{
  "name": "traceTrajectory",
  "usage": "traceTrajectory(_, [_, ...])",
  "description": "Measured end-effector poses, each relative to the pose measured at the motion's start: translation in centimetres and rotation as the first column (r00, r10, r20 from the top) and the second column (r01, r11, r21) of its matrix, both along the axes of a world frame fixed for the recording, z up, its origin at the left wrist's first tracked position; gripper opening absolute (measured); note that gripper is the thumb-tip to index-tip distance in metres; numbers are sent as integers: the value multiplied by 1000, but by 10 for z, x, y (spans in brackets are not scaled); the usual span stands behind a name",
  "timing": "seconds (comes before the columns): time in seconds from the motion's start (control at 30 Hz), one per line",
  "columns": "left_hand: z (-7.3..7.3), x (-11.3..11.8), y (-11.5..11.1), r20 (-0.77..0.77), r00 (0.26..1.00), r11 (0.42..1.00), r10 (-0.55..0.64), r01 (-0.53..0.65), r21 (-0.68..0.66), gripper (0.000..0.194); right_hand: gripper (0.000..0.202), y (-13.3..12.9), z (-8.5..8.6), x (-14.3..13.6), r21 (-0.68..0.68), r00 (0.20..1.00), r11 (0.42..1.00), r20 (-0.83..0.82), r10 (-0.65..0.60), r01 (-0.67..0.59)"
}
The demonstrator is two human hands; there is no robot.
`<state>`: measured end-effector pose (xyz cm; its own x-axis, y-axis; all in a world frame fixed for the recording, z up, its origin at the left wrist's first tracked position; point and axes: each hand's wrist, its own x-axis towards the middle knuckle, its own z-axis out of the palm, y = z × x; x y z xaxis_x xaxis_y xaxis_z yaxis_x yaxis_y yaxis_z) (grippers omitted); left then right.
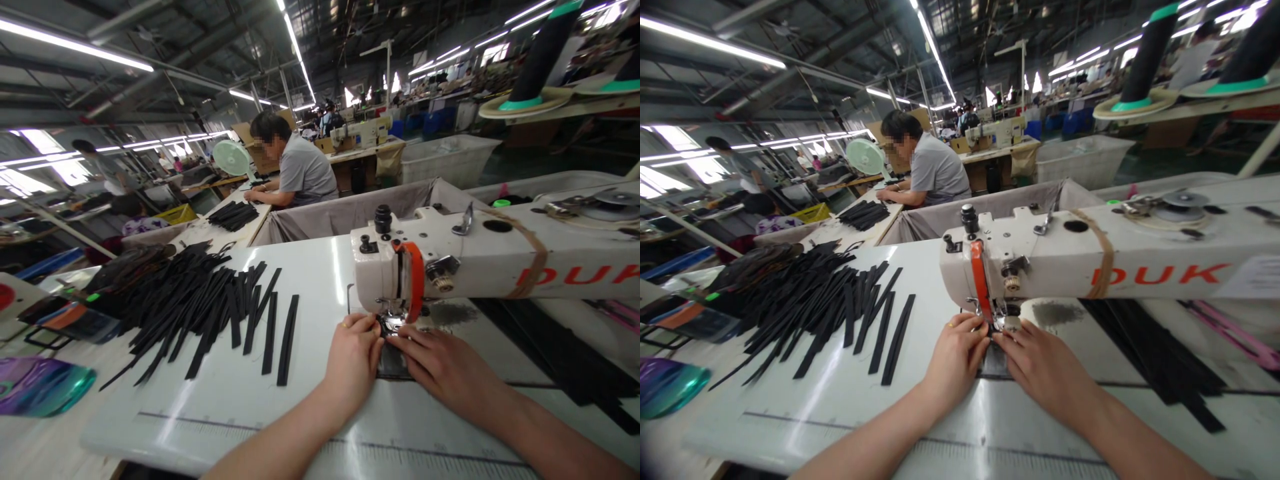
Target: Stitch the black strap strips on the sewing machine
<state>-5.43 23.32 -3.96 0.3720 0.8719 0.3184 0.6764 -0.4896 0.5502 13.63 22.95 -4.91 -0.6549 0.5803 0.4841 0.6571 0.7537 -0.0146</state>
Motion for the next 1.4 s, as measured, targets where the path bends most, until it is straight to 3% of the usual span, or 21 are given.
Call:
traceTrajectory(0.27, [-2,3,-3,-50,999,999,18,-17,28,19,33,0,3,-6,100,999,995,46,-25,21])
traceTrajectory(0.53, [-4,8,-6,-222,974,998,43,-32,57,23,30,2,-5,-3,-26,999,999,38,-30,31])
traceTrajectory(1.03, [-7,7,-6,-316,947,997,54,-31,77,31,31,0,-9,-1,-95,1000,995,9,-26,26])
traceTrajectory(1.4, [-5,11,-7,-295,954,999,48,-39,39,30,35,4,-13,0,64,1000,998,10,-24,24])
